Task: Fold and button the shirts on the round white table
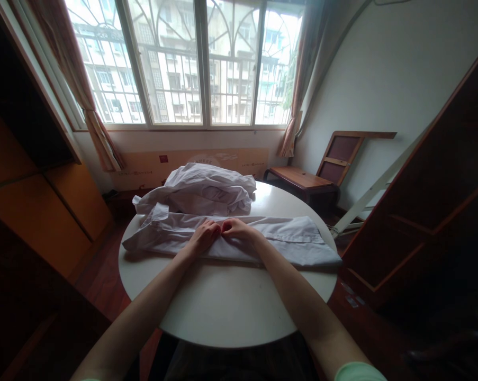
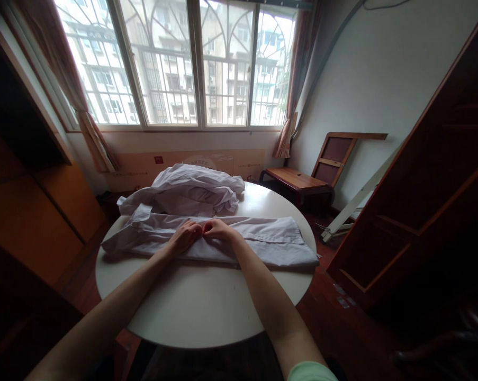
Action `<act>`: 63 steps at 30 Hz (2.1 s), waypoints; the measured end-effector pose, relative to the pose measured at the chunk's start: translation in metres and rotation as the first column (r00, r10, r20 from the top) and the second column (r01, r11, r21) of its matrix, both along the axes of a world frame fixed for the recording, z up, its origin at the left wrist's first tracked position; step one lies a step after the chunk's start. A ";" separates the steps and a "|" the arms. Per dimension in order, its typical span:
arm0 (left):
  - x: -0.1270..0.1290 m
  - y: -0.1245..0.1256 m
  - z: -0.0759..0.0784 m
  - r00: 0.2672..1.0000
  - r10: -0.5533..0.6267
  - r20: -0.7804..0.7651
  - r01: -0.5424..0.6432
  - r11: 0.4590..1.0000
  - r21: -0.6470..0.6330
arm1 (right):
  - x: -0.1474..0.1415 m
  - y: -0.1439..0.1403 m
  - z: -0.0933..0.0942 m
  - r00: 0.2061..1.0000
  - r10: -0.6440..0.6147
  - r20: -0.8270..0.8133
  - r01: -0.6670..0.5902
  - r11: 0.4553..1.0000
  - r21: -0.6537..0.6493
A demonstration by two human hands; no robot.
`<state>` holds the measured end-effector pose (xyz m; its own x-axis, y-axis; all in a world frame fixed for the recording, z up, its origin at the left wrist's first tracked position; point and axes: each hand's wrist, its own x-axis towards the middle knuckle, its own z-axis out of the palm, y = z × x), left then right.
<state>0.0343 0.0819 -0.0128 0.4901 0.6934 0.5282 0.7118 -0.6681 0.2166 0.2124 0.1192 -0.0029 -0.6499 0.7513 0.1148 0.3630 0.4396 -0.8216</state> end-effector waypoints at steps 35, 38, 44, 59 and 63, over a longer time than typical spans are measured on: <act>0.001 0.001 0.000 0.997 0.032 0.075 -0.022 0.992 -0.128 | -0.004 -0.004 0.001 0.998 -0.066 0.010 0.066 0.998 0.024; 0.000 0.002 0.000 0.996 0.022 0.084 -0.010 0.989 -0.145 | -0.003 -0.002 -0.001 0.999 -0.051 -0.009 0.051 0.999 -0.016; -0.003 0.006 -0.004 0.995 -0.004 0.101 0.021 0.985 -0.172 | -0.001 0.002 -0.002 1.000 0.016 -0.022 -0.017 0.999 -0.047; 0.003 0.005 -0.003 0.993 0.073 0.094 -0.055 0.981 -0.188 | -0.006 0.001 0.002 0.994 -0.017 0.105 0.009 0.997 0.071; 0.003 0.005 0.000 0.994 0.065 0.092 -0.043 0.973 -0.226 | -0.007 0.001 0.002 0.992 -0.023 0.121 0.018 0.999 0.049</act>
